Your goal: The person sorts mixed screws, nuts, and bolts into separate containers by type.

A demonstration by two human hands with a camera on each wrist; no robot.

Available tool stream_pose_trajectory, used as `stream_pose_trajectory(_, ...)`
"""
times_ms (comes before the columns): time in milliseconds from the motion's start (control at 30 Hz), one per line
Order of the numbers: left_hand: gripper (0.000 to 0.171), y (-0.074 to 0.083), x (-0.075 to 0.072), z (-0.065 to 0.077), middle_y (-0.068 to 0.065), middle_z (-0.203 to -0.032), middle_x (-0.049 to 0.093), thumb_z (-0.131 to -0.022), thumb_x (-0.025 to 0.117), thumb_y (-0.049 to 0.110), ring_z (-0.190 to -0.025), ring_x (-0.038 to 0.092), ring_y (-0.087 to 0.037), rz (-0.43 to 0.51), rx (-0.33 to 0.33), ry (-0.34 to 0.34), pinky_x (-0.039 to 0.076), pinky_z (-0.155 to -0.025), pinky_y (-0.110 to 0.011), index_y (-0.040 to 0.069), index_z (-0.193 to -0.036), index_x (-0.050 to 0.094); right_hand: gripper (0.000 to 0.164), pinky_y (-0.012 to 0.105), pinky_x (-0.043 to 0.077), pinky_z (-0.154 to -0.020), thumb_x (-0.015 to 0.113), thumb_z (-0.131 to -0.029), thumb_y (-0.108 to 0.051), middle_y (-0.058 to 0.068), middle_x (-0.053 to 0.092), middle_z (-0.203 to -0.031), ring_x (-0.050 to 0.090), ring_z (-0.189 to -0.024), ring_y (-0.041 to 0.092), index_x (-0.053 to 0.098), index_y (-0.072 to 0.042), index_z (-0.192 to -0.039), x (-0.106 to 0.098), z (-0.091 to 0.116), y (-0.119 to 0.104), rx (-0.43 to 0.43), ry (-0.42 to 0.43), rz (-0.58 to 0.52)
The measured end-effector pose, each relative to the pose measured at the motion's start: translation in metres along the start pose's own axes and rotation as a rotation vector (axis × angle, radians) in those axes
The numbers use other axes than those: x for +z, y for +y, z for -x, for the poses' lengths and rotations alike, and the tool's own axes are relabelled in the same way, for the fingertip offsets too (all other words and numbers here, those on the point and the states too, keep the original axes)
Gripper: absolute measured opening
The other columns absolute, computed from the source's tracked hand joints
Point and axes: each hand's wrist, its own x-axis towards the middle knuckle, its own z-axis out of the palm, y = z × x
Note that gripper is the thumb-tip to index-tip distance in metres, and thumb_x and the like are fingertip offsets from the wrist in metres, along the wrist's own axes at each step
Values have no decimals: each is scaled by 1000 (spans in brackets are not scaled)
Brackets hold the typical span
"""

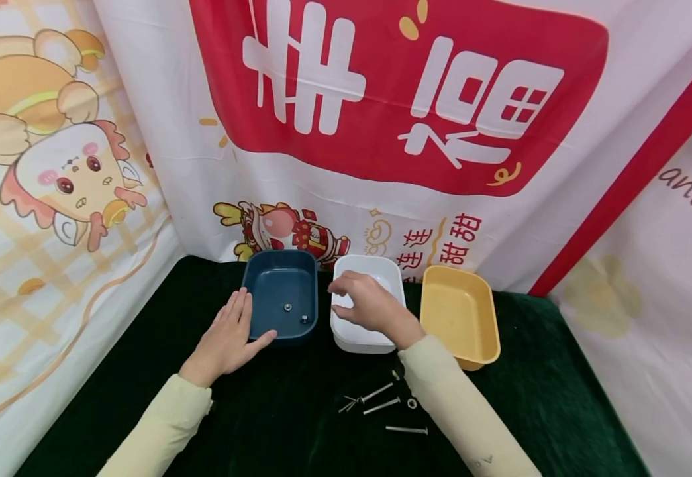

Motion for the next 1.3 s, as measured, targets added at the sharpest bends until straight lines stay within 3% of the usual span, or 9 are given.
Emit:
stream_pose_trajectory(367, 110, -2, -1, 0, -26, -177, 6, -101, 44, 76, -164, 8, -48, 4, 0, -7, 15, -131, -66, -7, -166, 13, 27, 37, 63, -92, 84, -92, -19, 4, 75, -110, 72, -100, 18, 76, -10, -115, -36, 55, 8, 26, 4, 97)
stream_pose_trajectory(567, 108, -2, -2, 0, -26, -177, 5, -102, 46, 73, -164, 7, -48, -2, -13, -15, 15, -131, -66, -8, -166, 12, 29, 34, 64, -92, 85, -91, -24, 1, 76, -112, 74, -102, 15, 77, -13, -117, -47, 83, 6, 77, -47, 91)
stream_pose_trajectory(833, 108, -4, 2, -3, -24, -177, 4, -101, 47, 73, -164, 6, -47, -5, -14, -19, 15, -131, -65, -6, -166, 12, 30, 33, 64, -91, 87, -89, -25, 1, 76, -111, 74, -99, 13, 78, -13, -115, -52, 122, 13, 44, -84, 147)
stream_pose_trajectory(1100, 110, -3, 2, -3, -25, -177, 7, -100, 44, 76, -164, 8, -48, 1, -1, 7, 15, -131, -66, -7, -166, 15, 30, 37, 65, -90, 88, -88, -26, -1, 76, -107, 69, -90, 8, 78, -15, -113, -51, 155, 19, 94, -137, 178)
stream_pose_trajectory(1300, 112, -3, 2, -2, -26, -177, 8, -100, 42, 78, -163, 10, -49, -12, 3, 9, 14, -130, -67, -7, -166, 15, 30, 38, 65, -89, 88, -88, -27, -3, 76, -110, 69, -91, 6, 77, -16, -114, -48, 175, 26, 136, -164, 128)
